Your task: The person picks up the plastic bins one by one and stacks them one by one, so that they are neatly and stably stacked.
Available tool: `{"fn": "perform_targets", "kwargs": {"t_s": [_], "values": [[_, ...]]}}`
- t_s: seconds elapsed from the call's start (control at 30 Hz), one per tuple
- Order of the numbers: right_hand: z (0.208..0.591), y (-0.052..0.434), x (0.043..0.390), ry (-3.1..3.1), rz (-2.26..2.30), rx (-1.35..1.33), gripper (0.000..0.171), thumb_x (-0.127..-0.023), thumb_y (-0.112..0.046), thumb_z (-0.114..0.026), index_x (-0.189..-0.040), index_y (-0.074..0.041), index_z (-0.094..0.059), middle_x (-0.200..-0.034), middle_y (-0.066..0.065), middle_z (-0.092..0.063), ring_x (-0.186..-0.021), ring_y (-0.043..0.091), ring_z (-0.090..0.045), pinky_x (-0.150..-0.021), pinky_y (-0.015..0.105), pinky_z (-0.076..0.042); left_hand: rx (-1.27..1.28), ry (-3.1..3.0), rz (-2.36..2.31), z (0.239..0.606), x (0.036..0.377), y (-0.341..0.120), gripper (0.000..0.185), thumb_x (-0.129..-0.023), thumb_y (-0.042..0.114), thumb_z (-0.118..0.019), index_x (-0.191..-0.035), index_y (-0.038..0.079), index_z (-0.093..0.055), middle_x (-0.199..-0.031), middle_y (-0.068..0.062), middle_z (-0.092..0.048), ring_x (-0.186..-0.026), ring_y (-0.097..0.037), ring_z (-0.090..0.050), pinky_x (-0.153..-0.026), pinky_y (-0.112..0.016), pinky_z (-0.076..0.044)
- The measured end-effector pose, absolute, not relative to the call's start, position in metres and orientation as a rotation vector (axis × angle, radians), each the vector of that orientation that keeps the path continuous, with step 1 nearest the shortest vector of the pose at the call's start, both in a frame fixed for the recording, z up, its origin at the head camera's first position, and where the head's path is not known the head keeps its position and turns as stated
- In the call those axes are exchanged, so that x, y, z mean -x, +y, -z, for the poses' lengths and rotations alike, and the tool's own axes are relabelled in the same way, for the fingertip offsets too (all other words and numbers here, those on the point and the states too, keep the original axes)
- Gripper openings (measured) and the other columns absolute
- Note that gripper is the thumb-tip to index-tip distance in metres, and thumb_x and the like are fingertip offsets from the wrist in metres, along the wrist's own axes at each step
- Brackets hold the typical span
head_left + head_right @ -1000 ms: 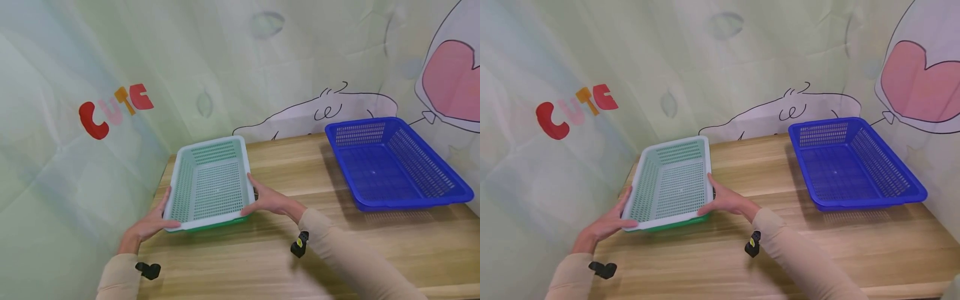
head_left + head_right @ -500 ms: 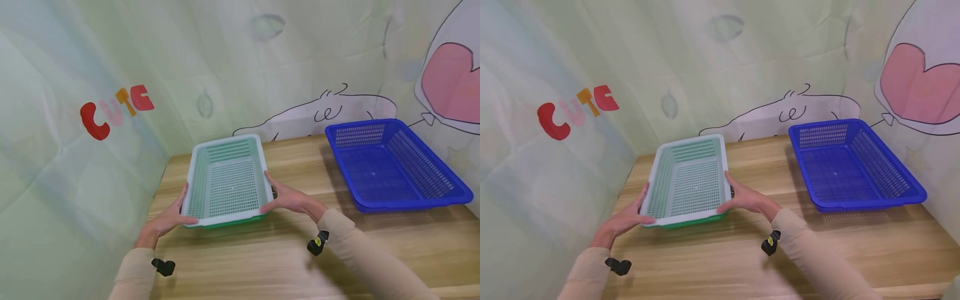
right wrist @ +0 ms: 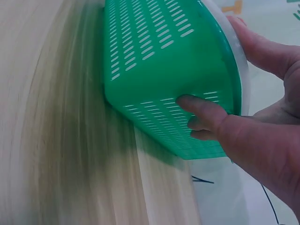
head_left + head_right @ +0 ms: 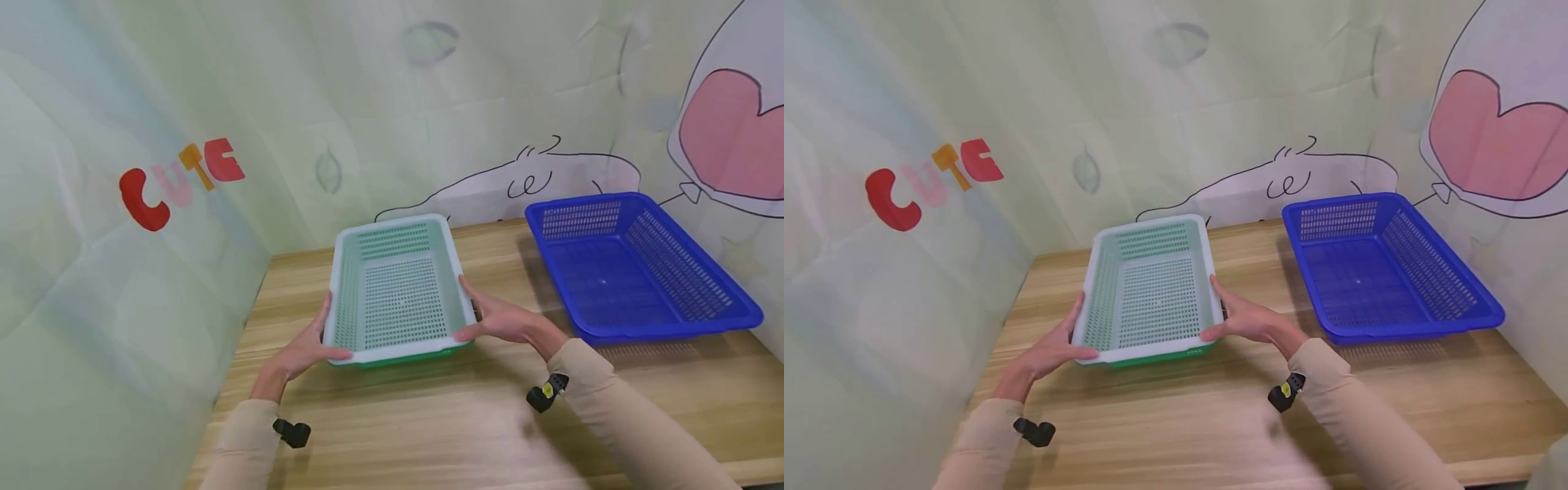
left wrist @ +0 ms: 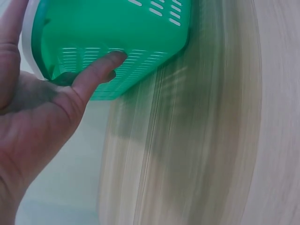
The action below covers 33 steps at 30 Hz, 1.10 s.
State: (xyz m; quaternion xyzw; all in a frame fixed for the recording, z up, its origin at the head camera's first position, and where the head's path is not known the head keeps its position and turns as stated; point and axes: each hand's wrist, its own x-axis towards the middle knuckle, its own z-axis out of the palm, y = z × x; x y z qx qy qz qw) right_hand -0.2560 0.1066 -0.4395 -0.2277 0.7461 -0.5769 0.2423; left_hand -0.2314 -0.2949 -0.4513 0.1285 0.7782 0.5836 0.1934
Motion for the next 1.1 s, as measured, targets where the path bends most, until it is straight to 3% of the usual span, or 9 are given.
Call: {"fn": "perform_targets", "kwargs": {"t_s": [0.13, 0.33, 0.7, 0.9, 1.1], "values": [[0.440, 0.120, 0.256, 2.083, 1.527, 0.613, 0.129, -0.078, -0.020, -0.086, -0.158, -0.010, 0.014, -0.165, 0.015, 0.011, -0.150, 0.030, 0.004, -0.118, 0.056, 0.000, -0.350, 2.166, -1.654, 0.451, 0.233, -0.282, 0.129, -0.082, 0.002, -0.080, -0.157, 0.028, 0.021, -0.162, -0.020, -0.016, -0.125, -0.041, -0.051, -0.109, -0.044, -0.033], [0.442, 0.139, 0.256, 2.109, 1.517, 0.618, 0.124, -0.081, -0.017, -0.083, -0.158, -0.009, 0.014, -0.165, 0.017, 0.012, -0.150, 0.034, 0.005, -0.117, 0.058, 0.001, -0.386, 2.136, -1.668, 0.451, 0.238, -0.264, 0.129, -0.081, 0.004, -0.082, -0.158, 0.032, 0.018, -0.159, -0.021, -0.026, -0.124, -0.045, -0.052, -0.110, -0.051, -0.033], [0.435, 0.165, 0.254, 2.153, 1.443, 0.556, 0.125, -0.081, -0.024, -0.084, -0.158, -0.010, 0.013, -0.164, 0.019, 0.013, -0.150, 0.037, 0.003, -0.116, 0.061, -0.004, -0.374, 2.124, -1.684, 0.456, 0.244, -0.238, 0.132, -0.078, 0.008, -0.086, -0.158, 0.031, 0.017, -0.162, -0.018, -0.020, -0.122, -0.042, -0.054, -0.110, -0.050, -0.035], [0.431, 0.176, 0.253, 2.141, 1.457, 0.537, 0.121, -0.084, -0.017, -0.081, -0.158, -0.009, 0.013, -0.164, 0.020, 0.011, -0.149, 0.039, -0.006, -0.116, 0.061, -0.010, -0.380, 2.134, -1.678, 0.455, 0.246, -0.226, 0.133, -0.078, 0.008, -0.086, -0.158, 0.030, 0.017, -0.165, -0.014, -0.012, -0.121, -0.040, -0.055, -0.111, -0.048, -0.032], [0.432, 0.180, 0.252, 2.119, 1.493, 0.536, 0.119, -0.085, -0.015, -0.080, -0.158, -0.009, 0.014, -0.165, 0.020, 0.011, -0.148, 0.040, -0.008, -0.115, 0.062, -0.011, -0.374, 2.138, -1.684, 0.453, 0.246, -0.221, 0.131, -0.079, 0.006, -0.084, -0.158, 0.029, 0.017, -0.166, -0.013, -0.010, -0.124, -0.041, -0.053, -0.113, -0.049, -0.029]]}}
